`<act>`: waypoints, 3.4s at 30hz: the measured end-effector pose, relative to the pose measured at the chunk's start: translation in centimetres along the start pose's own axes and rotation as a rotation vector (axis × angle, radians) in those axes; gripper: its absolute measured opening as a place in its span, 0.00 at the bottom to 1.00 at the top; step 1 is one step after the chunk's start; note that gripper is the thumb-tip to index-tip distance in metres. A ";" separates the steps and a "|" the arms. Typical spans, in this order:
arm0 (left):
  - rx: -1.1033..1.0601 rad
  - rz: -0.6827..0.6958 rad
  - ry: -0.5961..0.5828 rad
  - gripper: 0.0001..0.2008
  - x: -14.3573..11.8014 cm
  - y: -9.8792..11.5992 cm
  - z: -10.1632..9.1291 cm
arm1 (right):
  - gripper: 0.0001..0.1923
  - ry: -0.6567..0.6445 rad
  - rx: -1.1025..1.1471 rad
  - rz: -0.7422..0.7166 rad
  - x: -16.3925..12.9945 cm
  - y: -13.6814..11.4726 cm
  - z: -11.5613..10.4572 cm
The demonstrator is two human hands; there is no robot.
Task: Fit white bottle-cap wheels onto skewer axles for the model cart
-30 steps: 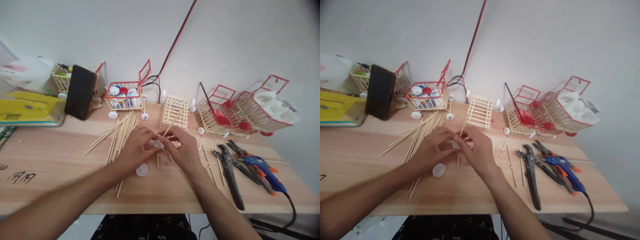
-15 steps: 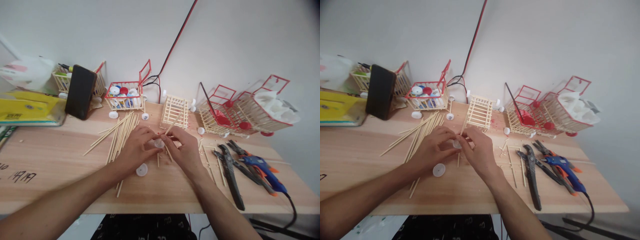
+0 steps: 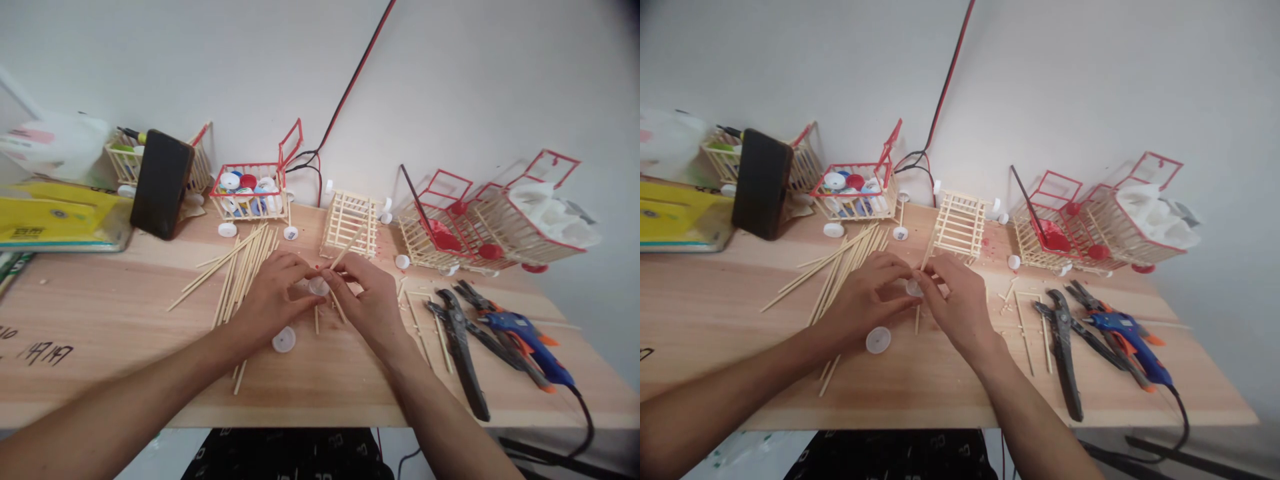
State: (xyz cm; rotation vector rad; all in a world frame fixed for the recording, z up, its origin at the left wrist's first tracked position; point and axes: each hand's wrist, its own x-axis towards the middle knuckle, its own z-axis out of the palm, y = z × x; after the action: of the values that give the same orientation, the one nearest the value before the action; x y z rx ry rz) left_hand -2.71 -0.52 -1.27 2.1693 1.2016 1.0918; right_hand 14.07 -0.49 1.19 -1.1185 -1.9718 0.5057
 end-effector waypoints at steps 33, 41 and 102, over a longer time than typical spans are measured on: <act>0.010 -0.004 0.001 0.12 0.1 0.1 0.0 | 0.06 0.017 -0.007 -0.019 -0.1 -0.1 0.0; 0.012 0.006 0.009 0.12 0.0 0.0 0.0 | 0.05 0.011 0.015 -0.022 0.0 -0.1 0.0; -0.009 -0.023 0.037 0.12 0.0 0.1 -0.1 | 0.12 -0.006 -0.111 0.066 -0.1 0.5 0.0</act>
State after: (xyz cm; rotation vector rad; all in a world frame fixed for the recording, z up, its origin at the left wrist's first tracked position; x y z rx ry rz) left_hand -2.75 -0.55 -1.18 2.1325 1.2326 1.1302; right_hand 14.34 -0.36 0.79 -1.2559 -1.9935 0.4388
